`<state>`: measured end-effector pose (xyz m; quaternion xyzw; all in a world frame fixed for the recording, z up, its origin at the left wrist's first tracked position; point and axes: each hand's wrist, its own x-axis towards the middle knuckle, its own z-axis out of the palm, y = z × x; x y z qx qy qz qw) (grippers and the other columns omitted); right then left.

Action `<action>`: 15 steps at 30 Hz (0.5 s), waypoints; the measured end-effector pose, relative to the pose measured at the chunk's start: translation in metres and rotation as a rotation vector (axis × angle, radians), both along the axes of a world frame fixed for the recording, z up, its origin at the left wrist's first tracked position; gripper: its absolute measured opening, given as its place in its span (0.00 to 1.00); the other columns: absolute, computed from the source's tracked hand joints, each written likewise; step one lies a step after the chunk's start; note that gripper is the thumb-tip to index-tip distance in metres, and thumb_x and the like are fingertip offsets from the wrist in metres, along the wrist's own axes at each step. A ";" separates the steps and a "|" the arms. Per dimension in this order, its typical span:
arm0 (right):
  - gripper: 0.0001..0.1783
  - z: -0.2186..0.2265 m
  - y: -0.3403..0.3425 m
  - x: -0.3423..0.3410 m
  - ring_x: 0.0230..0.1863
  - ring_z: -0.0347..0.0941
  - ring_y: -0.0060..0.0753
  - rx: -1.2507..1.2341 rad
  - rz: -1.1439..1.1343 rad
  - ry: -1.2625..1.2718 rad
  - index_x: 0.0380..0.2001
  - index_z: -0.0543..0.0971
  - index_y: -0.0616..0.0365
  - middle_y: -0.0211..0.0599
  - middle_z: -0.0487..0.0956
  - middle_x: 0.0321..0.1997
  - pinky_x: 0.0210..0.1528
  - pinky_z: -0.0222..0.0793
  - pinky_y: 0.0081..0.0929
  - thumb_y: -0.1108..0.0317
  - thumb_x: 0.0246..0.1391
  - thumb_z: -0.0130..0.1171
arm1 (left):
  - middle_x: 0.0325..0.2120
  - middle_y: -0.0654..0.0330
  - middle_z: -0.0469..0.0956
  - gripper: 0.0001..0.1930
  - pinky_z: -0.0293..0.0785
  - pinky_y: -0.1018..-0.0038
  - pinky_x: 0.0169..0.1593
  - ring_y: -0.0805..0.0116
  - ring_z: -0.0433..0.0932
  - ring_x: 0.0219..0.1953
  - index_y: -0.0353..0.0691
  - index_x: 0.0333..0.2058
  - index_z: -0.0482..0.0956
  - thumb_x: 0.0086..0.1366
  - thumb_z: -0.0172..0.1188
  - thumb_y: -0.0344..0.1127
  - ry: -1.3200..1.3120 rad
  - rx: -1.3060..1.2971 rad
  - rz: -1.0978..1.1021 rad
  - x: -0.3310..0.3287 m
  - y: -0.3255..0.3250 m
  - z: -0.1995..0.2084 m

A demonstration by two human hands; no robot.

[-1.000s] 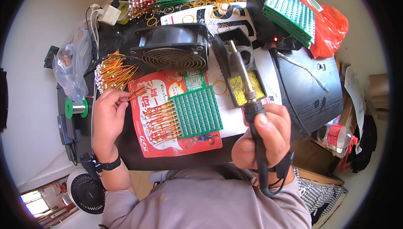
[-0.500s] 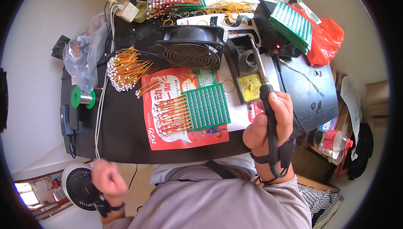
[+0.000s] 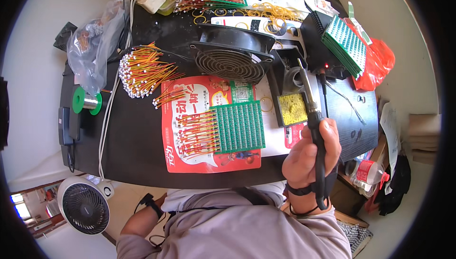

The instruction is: Soldering multiple sets of red and yellow wires onto a green printed circuit board.

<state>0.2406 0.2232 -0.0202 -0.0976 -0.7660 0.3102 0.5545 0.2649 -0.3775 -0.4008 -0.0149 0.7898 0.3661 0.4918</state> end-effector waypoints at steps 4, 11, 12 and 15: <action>0.24 0.001 0.003 0.009 0.37 0.66 0.32 -0.015 0.024 -0.012 0.57 0.69 0.65 0.47 0.72 0.41 0.38 0.65 0.28 0.56 0.70 0.48 | 0.32 0.49 0.83 0.05 0.77 0.65 0.37 0.53 0.82 0.35 0.35 0.33 0.83 0.60 0.59 0.25 -0.050 -0.148 0.053 -0.002 0.047 0.006; 0.25 0.004 0.011 0.021 0.48 0.69 0.41 -0.090 0.016 -0.005 0.60 0.67 0.62 0.53 0.71 0.52 0.48 0.70 0.34 0.54 0.71 0.46 | 0.33 0.50 0.83 0.04 0.77 0.65 0.37 0.54 0.83 0.35 0.34 0.33 0.83 0.61 0.59 0.25 -0.031 -0.172 0.107 -0.003 0.076 0.026; 0.25 0.001 0.015 0.026 0.51 0.68 0.44 -0.110 -0.016 0.033 0.61 0.66 0.63 0.54 0.70 0.54 0.50 0.71 0.39 0.54 0.71 0.45 | 0.33 0.50 0.83 0.04 0.77 0.65 0.37 0.55 0.83 0.35 0.34 0.33 0.83 0.61 0.60 0.25 -0.028 -0.163 0.099 -0.010 0.081 0.029; 0.27 0.008 0.027 0.027 0.54 0.66 0.48 -0.086 0.093 -0.010 0.60 0.67 0.61 0.54 0.69 0.56 0.49 0.71 0.39 0.51 0.71 0.44 | 0.33 0.50 0.83 0.04 0.77 0.65 0.37 0.55 0.83 0.35 0.34 0.34 0.83 0.61 0.60 0.25 -0.048 -0.186 0.127 -0.009 0.084 0.032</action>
